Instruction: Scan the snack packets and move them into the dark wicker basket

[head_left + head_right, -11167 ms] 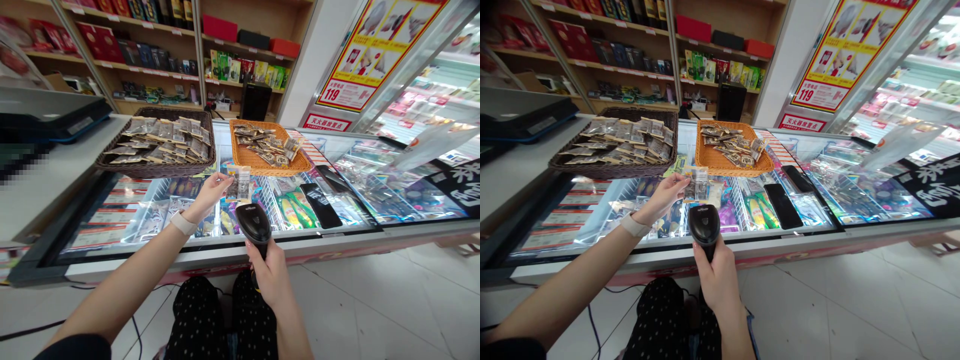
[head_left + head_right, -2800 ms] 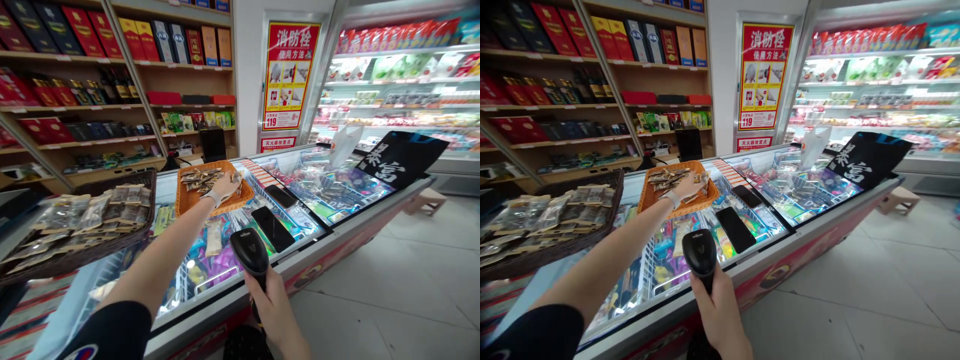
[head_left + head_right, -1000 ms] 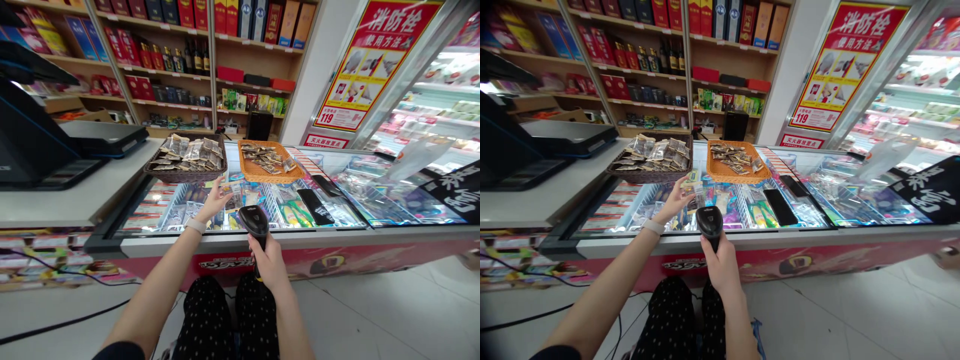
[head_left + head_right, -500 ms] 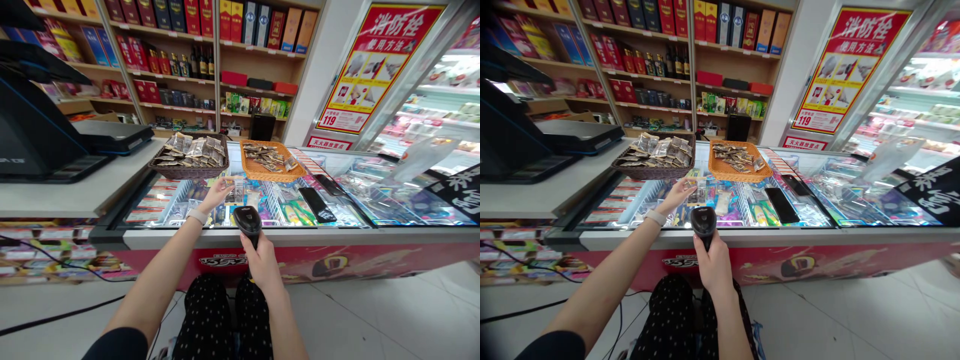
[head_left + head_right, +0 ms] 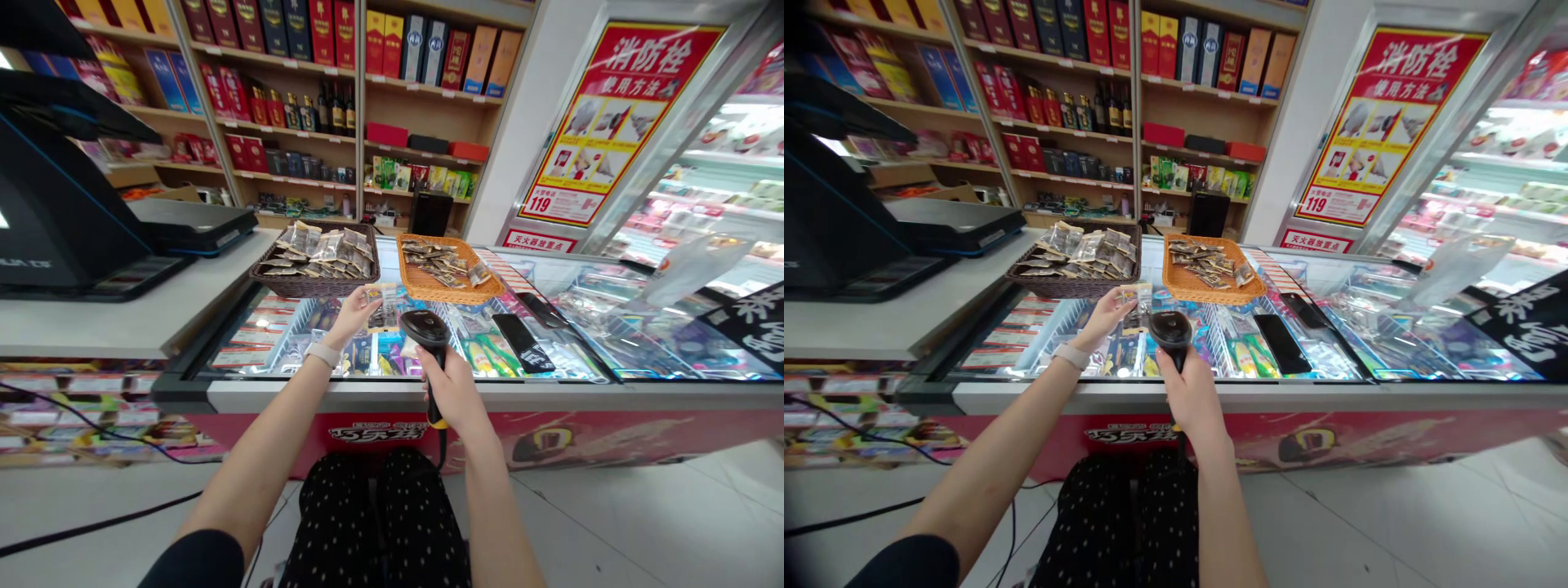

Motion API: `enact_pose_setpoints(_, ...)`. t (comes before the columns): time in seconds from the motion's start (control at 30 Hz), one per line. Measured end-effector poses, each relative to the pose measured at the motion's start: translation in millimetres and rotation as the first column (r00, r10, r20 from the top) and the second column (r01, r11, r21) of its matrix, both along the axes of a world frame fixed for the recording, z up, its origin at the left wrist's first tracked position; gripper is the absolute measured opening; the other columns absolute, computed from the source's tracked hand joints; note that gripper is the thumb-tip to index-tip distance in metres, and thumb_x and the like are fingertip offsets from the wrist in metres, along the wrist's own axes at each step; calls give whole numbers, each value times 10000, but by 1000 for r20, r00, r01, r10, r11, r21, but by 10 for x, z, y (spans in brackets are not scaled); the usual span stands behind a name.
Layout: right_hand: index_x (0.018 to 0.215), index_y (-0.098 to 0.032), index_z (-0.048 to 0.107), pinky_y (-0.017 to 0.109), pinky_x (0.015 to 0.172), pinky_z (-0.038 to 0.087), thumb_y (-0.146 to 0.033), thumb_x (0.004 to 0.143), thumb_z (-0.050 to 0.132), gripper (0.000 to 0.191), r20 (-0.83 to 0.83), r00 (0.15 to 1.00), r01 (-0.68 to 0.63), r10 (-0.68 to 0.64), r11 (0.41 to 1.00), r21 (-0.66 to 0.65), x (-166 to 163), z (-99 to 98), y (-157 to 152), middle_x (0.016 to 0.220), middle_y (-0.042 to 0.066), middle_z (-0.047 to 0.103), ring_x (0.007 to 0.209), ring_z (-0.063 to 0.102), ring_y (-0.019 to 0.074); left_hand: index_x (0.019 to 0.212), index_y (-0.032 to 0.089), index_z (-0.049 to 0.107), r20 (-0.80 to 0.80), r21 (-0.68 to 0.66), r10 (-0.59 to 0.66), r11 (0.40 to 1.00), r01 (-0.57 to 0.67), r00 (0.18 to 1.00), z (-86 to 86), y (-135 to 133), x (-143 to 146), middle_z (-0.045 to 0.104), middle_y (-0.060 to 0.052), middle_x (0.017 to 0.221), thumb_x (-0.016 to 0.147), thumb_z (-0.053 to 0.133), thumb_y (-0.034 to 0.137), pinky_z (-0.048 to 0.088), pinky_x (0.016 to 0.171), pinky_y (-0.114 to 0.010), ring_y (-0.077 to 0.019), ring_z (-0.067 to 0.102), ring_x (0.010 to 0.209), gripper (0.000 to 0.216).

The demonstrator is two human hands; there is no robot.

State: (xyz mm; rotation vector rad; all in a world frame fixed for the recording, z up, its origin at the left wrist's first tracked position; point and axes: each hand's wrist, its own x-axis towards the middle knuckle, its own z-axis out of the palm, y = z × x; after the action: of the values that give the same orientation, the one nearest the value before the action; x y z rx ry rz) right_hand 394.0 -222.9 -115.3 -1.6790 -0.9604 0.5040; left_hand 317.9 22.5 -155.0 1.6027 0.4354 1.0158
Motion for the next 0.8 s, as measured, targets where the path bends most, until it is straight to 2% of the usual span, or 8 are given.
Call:
enact_pose_setpoints(0.1, 885, -233, 581, 284, 489, 472, -557, 949, 567, 330, -2, 1000, 11, -11, 1000, 7, 27, 49, 8, 529, -48, 569, 460, 617, 200, 1102, 191, 678, -16, 11, 8, 1000, -8, 1000, 94, 124, 51, 640, -2, 728, 784, 824, 470, 425, 564, -236, -128, 553, 608, 447)
enact_pose_setpoints(0.23, 869, -227, 590, 289, 497, 473, -543, 943, 571, 325, 1, 1000, 13, -13, 1000, 11, 29, 24, 79, 529, -49, 564, 455, 611, 194, 1104, 161, 664, 24, 45, -45, 998, 44, 999, 177, 259, 202, 709, -49, 917, 771, 824, 449, 485, 686, -248, -142, 627, 747, 468)
enact_pose_setpoints(0.33, 893, -214, 607, 291, 499, 473, -548, 946, 559, 341, 0, 1000, 15, -15, 1000, 8, 25, -33, 140, 563, -43, 571, 461, 609, 188, 1102, 151, 655, 42, 45, -63, 997, 61, 997, 124, 307, 277, 721, -69, 1003, 765, 821, 449, 494, 729, -250, -147, 644, 802, 480)
enact_pose_setpoints(0.43, 945, -202, 635, 291, 509, 478, -547, 936, 563, 352, -4, 1000, 22, -22, 1000, 1, 9, -93, 173, 621, -27, 586, 519, 632, 201, 1115, 147, 660, 27, 51, -66, 997, 65, 997, 26, 335, 286, 721, -72, 1003, 786, 807, 455, 484, 703, -244, -144, 636, 786, 474)
enact_pose_setpoints(0.53, 949, -207, 628, 289, 495, 472, -561, 943, 547, 363, -25, 999, 20, -21, 1000, -14, -27, -142, 189, 583, -46, 552, 484, 614, 197, 1107, 149, 675, 30, 52, -43, 998, 42, 999, -38, 360, 278, 723, -74, 1023, 790, 809, 452, 474, 689, -237, -128, 620, 757, 459)
enact_pose_setpoints(0.6, 963, -207, 634, 288, 486, 469, -571, 947, 536, 377, -39, 999, 17, -18, 1000, -23, -56, -169, 206, 567, -52, 545, 459, 596, 192, 1104, 152, 679, 42, 41, -36, 999, 34, 998, -52, 369, 281, 725, -73, 1017, 782, 817, 451, 482, 704, -241, -129, 625, 759, 461)
enact_pose_setpoints(0.8, 1037, -189, 658, 290, 516, 477, -577, 926, 572, 413, -43, 999, 27, -29, 999, -31, -127, -221, 291, 676, 4, 639, 546, 613, 203, 1082, 152, 667, 53, 38, -57, 998, 55, 997, -31, 311, 289, 729, -79, 1005, 784, 818, 455, 508, 752, -261, -156, 656, 830, 451)
